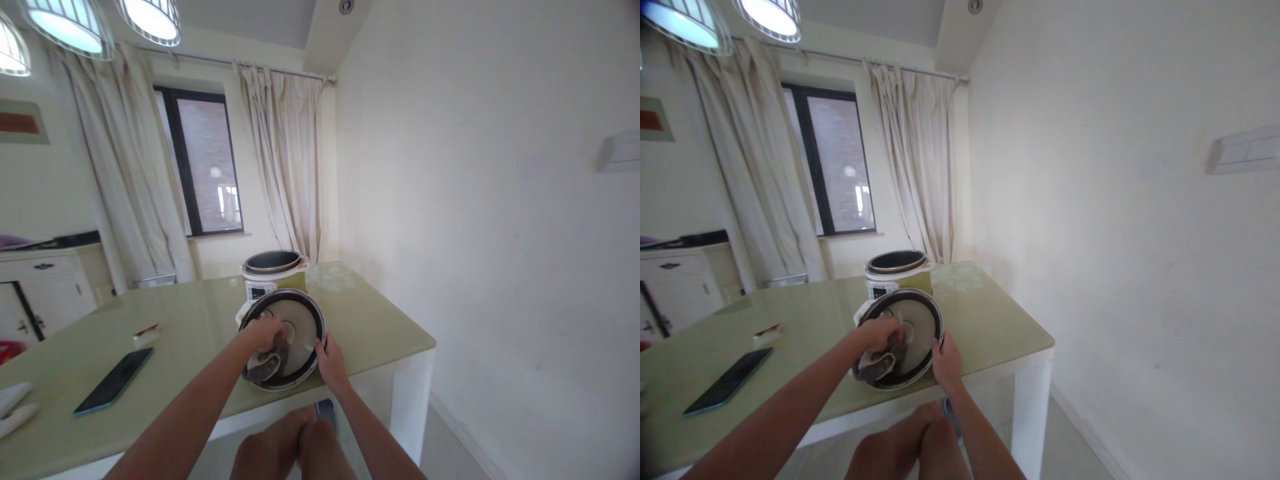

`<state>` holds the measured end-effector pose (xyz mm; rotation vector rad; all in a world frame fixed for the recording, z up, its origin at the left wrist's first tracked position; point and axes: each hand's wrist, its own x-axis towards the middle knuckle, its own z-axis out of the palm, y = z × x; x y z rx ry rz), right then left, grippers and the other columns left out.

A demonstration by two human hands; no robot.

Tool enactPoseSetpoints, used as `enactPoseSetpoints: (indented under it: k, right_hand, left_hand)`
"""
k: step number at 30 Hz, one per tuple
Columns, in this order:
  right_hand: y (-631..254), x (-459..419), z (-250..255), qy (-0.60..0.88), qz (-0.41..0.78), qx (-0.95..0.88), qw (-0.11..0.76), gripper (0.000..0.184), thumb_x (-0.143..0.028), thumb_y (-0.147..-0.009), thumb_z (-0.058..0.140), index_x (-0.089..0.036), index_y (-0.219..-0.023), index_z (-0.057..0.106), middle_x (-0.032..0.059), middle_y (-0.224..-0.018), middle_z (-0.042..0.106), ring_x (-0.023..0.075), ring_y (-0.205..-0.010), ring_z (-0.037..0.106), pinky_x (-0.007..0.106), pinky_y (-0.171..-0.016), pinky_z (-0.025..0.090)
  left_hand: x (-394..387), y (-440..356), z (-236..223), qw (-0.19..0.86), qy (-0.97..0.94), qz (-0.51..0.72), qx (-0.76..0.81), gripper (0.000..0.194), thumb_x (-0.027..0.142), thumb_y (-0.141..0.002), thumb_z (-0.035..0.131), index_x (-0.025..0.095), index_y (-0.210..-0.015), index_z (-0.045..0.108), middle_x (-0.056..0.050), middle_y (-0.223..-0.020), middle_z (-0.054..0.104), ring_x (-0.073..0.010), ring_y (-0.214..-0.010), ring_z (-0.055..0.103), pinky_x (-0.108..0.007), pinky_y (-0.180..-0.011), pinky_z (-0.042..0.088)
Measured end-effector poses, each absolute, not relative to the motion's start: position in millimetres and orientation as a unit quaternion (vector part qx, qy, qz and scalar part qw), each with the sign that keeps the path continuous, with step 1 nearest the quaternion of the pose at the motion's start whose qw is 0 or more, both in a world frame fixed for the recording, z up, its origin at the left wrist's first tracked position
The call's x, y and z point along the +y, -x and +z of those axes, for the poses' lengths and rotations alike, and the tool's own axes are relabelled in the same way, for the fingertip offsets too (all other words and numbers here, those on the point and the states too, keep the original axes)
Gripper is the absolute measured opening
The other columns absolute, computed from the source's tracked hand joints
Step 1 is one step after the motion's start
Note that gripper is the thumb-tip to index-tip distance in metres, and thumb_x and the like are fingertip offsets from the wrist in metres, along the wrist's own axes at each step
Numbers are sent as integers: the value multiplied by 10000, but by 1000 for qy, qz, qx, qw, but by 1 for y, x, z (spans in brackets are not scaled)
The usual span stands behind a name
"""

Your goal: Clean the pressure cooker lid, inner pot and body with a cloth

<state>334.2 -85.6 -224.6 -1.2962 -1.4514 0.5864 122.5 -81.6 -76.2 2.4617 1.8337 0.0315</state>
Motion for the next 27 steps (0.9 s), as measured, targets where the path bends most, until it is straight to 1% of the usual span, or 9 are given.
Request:
enactPoseSetpoints:
  k: [3, 5, 7, 10, 14, 16, 19, 22, 27]
  right_hand:
    - [-332, -86, -228, 551, 237, -613, 514, 269, -413, -983, 490, -201, -1010, 653, 123, -964, 758, 302, -930, 711, 374, -810, 472]
    - [-331, -85, -231, 556, 230, -616, 509, 294, -416, -991, 470, -192, -1057, 648, 133, -984, 761, 310, -943, 713, 387, -821, 478]
    - [-331, -84, -235, 557, 226, -616, 508, 308, -416, -995, 460, -188, -1100, 639, 139, -1011, 763, 310, -961, 714, 393, -834, 484]
    - [-332, -82, -238, 558, 220, -620, 506, 308, -433, -994, 467, -195, -1106, 628, 136, -1021, 762, 296, -955, 715, 386, -828, 491]
    - [-336, -82, -238, 544, 215, -631, 509, 292, -441, -997, 463, -203, -1073, 613, 114, -967, 753, 278, -901, 705, 370, -785, 490]
    - [-337, -82, -237, 534, 210, -634, 519, 279, -449, -1000, 466, -212, -1040, 609, 96, -922, 741, 268, -865, 696, 360, -762, 482]
    - [-337, -80, -236, 525, 204, -630, 534, 278, -469, -1007, 466, -224, -1000, 598, 79, -857, 715, 261, -805, 677, 352, -721, 461]
    - [-335, -78, -234, 529, 200, -617, 547, 250, -442, -1010, 442, -232, -983, 575, 75, -824, 693, 262, -769, 659, 359, -699, 444]
    - [-332, -76, -227, 538, 207, -609, 545, 184, -399, -994, 437, -247, -955, 533, 66, -797, 664, 266, -750, 633, 370, -688, 429]
  left_hand:
    - [-85, -113, -78, -32, -790, 0, 612, 492, 69, -700, 710, 296, -1131, 782, -103, -1307, 679, -374, -1297, 585, -525, -1037, 508]
    - [-86, -112, -81, -65, -778, 1, 625, 506, 126, -778, 679, 292, -1254, 728, -141, -1391, 607, -394, -1349, 535, -570, -1061, 489]
    - [-86, -116, -83, -83, -768, 3, 635, 517, 159, -806, 666, 292, -1305, 693, -150, -1415, 575, -394, -1355, 520, -571, -1057, 492]
    - [-83, -126, -85, -100, -755, 17, 648, 536, 190, -832, 643, 299, -1357, 648, -148, -1440, 542, -384, -1358, 498, -567, -1048, 495]
    - [-82, -138, -92, -115, -724, 48, 679, 547, 209, -907, 546, 269, -1451, 566, -185, -1459, 494, -395, -1344, 484, -571, -1012, 504]
    - [-83, -140, -98, -118, -715, 51, 687, 583, 223, -929, 529, 262, -1510, 517, -201, -1477, 473, -407, -1350, 474, -583, -1027, 488]
    - [-86, -139, -106, -112, -711, 44, 693, 610, 238, -965, 490, 278, -1573, 461, -200, -1498, 463, -397, -1354, 476, -572, -1051, 470]
    - [-84, -138, -110, -103, -707, 38, 699, 600, 256, -990, 453, 289, -1589, 445, -199, -1502, 462, -391, -1350, 483, -564, -1052, 466]
    - [-80, -139, -112, -92, -703, 42, 704, 590, 261, -1000, 424, 310, -1588, 447, -204, -1513, 442, -403, -1361, 468, -587, -1072, 439]
